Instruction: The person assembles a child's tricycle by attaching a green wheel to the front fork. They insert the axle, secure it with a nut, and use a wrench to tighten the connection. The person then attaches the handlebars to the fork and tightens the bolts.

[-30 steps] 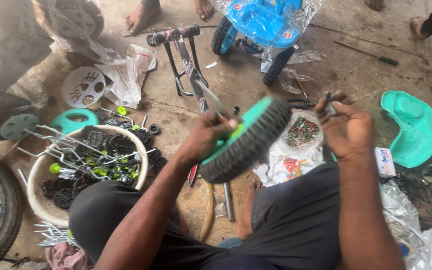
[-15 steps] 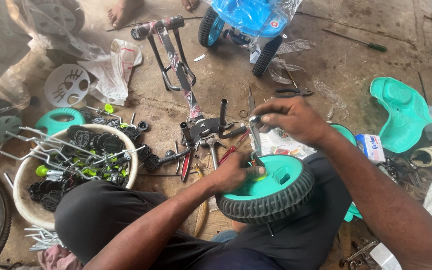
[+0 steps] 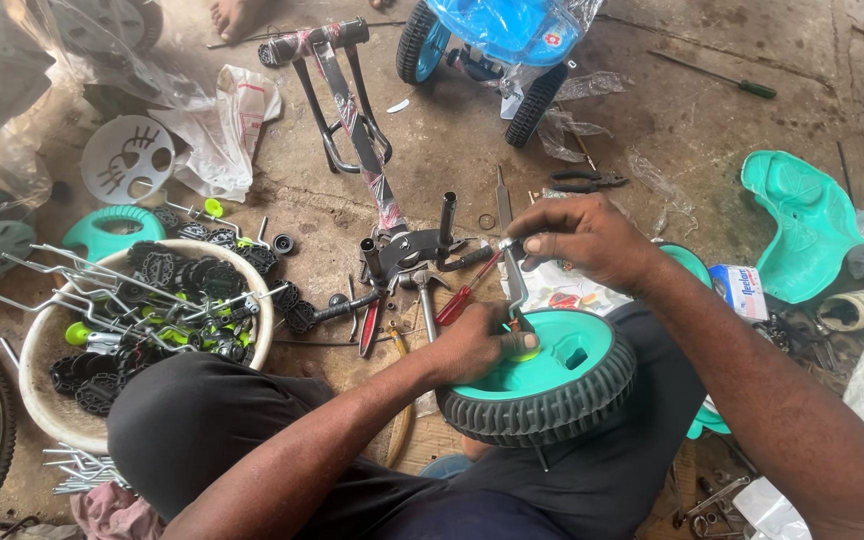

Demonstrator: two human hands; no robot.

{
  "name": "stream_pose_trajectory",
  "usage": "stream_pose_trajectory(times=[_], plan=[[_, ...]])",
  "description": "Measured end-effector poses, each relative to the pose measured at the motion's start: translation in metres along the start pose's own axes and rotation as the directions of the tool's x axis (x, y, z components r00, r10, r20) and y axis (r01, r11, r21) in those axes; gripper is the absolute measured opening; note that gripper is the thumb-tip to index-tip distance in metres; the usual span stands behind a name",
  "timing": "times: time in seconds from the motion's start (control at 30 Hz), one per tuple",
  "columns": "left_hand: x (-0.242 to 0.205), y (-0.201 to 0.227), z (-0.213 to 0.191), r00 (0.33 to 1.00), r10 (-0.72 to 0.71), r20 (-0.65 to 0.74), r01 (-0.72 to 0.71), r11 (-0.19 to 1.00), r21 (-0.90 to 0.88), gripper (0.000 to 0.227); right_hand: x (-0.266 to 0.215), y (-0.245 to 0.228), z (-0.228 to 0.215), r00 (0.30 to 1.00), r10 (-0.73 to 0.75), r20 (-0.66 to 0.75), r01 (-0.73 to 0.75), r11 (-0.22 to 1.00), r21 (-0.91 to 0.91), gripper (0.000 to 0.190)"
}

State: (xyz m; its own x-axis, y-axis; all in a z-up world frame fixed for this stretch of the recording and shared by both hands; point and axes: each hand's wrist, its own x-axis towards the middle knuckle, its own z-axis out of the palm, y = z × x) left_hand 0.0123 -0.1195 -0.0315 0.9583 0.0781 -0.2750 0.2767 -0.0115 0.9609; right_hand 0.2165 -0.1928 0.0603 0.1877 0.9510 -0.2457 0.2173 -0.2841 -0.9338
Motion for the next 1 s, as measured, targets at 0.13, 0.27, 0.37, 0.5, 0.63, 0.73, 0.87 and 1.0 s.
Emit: stream_pose_trajectory(times=[0.13, 0.27, 0.37, 0.5, 0.63, 0.73, 0.87, 1.0], plan=[[0.002, -0.001, 0.001, 0.998, -0.063, 0.007, 0.063, 0.998, -0.01, 0.051, -0.001, 0.0, 0.001, 0.999, -0.039, 0.026, 0.041, 0.995, -0.091, 0.032], [0.003, -0.004, 0.003, 0.999, -0.043, 0.02, 0.043, 0.999, 0.002, 0.051, -0.004, -0.012, 0.002, 0.996, -0.068, 0.063, 0.077, 0.985, -0.156, 0.032], [0.003, -0.006, 0.004, 1.0, -0.006, 0.025, 0.006, 1.0, -0.022, 0.051, -0.011, -0.026, 0.013, 0.998, 0.061, -0.034, -0.069, 0.936, -0.345, 0.031], [0.005, -0.008, 0.005, 1.0, -0.02, 0.013, 0.02, 0.999, -0.039, 0.049, -0.027, -0.035, 0.03, 0.995, -0.104, 0.004, 0.074, 0.683, -0.726, 0.03], [0.004, -0.01, 0.006, 0.997, -0.075, 0.019, 0.075, 0.997, 0.0, 0.048, -0.037, -0.035, 0.027, 0.996, 0.024, 0.089, 0.045, 0.716, -0.696, 0.03], [0.003, -0.011, 0.008, 0.996, -0.087, -0.009, 0.087, 0.994, 0.062, 0.048, -0.043, -0.03, 0.026, 0.995, 0.013, 0.101, 0.056, 0.761, -0.647, 0.033], [0.002, -0.014, 0.009, 0.999, -0.031, -0.018, 0.032, 0.999, 0.029, 0.05, -0.053, -0.017, 0.037, 0.998, -0.06, 0.032, 0.068, 0.8, -0.596, 0.037], [0.003, -0.016, 0.012, 0.998, -0.064, -0.004, 0.064, 0.998, 0.025, 0.048, -0.061, 0.0, 0.032, 0.987, -0.149, 0.063, 0.158, 0.8, -0.578, 0.033]])
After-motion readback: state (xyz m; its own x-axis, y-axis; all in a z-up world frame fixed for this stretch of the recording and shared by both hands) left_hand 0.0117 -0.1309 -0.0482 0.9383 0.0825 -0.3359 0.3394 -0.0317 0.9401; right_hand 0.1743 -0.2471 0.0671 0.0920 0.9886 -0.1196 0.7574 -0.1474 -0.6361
